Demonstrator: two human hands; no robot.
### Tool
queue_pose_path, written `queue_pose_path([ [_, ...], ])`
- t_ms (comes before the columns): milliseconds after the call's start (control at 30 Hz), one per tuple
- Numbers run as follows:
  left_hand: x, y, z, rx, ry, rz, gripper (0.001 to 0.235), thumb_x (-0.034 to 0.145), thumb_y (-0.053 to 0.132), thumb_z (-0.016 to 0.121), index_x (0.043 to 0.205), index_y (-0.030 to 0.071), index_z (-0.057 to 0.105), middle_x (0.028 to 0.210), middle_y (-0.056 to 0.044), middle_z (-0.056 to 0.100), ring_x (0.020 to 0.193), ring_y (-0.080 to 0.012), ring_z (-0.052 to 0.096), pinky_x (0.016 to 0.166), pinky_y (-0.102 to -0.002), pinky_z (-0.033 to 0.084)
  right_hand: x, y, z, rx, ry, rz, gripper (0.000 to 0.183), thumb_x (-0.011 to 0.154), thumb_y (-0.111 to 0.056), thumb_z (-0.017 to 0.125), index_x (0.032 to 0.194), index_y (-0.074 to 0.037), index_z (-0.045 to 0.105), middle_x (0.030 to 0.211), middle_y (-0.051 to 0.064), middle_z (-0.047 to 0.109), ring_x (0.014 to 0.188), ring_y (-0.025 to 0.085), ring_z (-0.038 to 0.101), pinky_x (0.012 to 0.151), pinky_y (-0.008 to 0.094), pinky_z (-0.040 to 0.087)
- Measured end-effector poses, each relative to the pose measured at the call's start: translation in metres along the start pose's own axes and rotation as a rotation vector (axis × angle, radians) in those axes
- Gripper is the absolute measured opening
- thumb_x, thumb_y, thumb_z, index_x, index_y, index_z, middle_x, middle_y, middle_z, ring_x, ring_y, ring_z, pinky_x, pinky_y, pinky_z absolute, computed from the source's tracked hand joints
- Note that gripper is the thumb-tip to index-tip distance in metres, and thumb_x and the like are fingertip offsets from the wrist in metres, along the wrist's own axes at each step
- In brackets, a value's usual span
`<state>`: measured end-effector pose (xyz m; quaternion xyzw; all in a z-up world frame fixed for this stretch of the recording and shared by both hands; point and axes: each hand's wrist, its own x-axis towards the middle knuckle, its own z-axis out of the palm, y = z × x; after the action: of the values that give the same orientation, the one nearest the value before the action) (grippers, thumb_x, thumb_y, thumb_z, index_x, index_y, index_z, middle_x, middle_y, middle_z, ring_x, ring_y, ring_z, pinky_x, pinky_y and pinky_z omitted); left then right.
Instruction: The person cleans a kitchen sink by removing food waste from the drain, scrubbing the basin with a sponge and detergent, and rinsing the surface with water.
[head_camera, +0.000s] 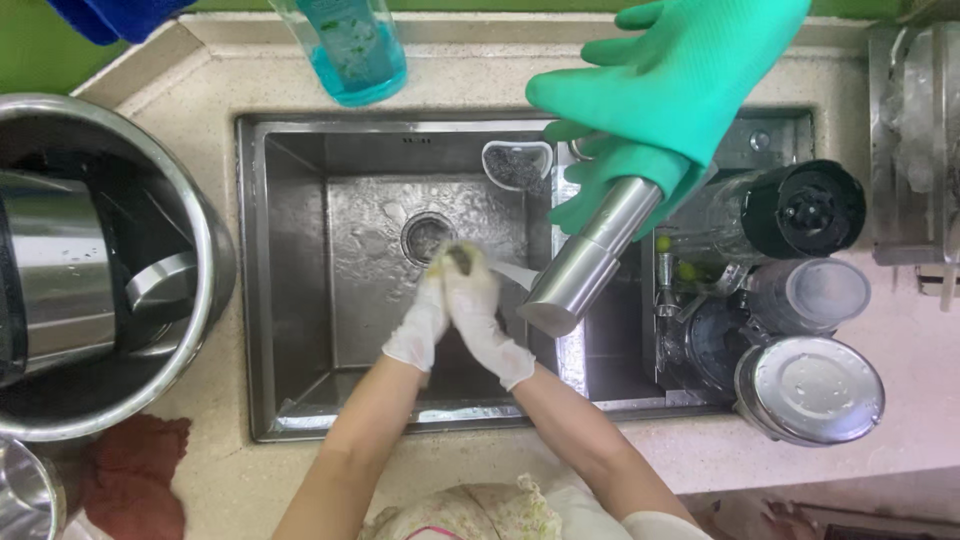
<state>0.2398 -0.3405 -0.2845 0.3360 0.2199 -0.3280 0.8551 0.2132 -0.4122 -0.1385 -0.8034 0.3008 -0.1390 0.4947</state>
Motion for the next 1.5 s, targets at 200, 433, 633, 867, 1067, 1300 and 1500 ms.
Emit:
queue_pose_path([
  [200,-0.011,-0.022,0.021,-0.134,0.233,-0.081,0.045,0.099,0.047,0.047,0.119,0.013,0.068,0.111,-0.007,0.072,0.097,-0.023,0.067,0.084,-0.035,0.058,-0.01,-0.008,-0.006,0.003,-0.207,0.096,0.028,0.088,-0.028,0.073,0.104,-0.005,0.07,0.092,0.014,0.072,0.085,0.028,0.068,0.079,0.04,0.054],
  [433,-0.027,0.014,0.021,-0.55,-0.81,-0.201,0.049,0.124,0.048,0.05,0.114,0.003,0.064,0.116,-0.015,0.069,0.109,-0.0292,0.065,0.097,-0.041,0.056,-0.019,-0.02,-0.012,0.125,-0.167,-0.129,0.035,0.082,-0.019,0.074,0.109,-0.001,0.06,0.104,0.018,0.066,0.094,0.028,0.065,0.081,0.04,0.052],
  [633,-0.029,0.004,0.03,-0.266,0.322,-0.209,0.039,0.097,0.044,0.06,0.118,0.012,0.066,0.116,-0.01,0.07,0.102,-0.0261,0.069,0.091,-0.045,0.058,0.0,-0.025,-0.047,0.431,-0.391,0.412,0.03,0.104,-0.027,0.047,0.128,-0.011,0.054,0.112,0.017,0.066,0.1,0.025,0.067,0.089,0.039,0.054],
  [867,-0.074,0.03,0.086,-0.159,0.08,-0.214,0.039,0.101,0.041,0.064,0.121,0.008,0.063,0.113,-0.009,0.067,0.102,-0.025,0.063,0.085,-0.04,0.052,0.056,-0.024,-0.07,0.413,-0.727,0.299,0.057,0.107,-0.042,0.055,0.139,0.004,0.062,0.125,0.012,0.068,0.112,0.021,0.063,0.099,0.036,0.05],
  [1067,-0.095,0.06,0.106,0.162,-0.386,-0.239,0.036,0.097,0.024,0.075,0.123,0.007,0.058,0.107,-0.001,0.062,0.091,-0.0113,0.057,0.069,-0.027,0.043,0.078,-0.055,-0.103,0.503,-1.091,0.405,0.045,0.096,-0.036,0.062,0.131,-0.008,0.065,0.109,0.005,0.07,0.094,0.016,0.063,0.08,0.032,0.05],
  [1300,-0.072,0.029,0.071,0.533,-0.099,-0.276,0.057,0.071,0.002,0.084,0.121,0.0,0.056,0.086,-0.008,0.051,0.054,-0.0142,0.038,0.04,-0.026,0.026,0.072,0.024,-0.041,0.375,-0.936,0.151,0.036,0.105,-0.033,0.057,0.105,-0.001,0.075,0.09,0.006,0.07,0.086,0.015,0.067,0.078,0.03,0.055],
  [1500,-0.053,0.021,0.087,0.772,0.019,0.137,0.092,0.053,0.004,0.083,0.137,0.009,0.045,0.109,-0.007,0.064,0.088,-0.0196,0.065,0.066,-0.031,0.049,0.067,0.023,-0.02,0.299,-0.587,0.48,0.034,0.105,-0.034,0.052,0.101,-0.005,0.069,0.088,0.007,0.07,0.076,0.018,0.064,0.067,0.034,0.051],
])
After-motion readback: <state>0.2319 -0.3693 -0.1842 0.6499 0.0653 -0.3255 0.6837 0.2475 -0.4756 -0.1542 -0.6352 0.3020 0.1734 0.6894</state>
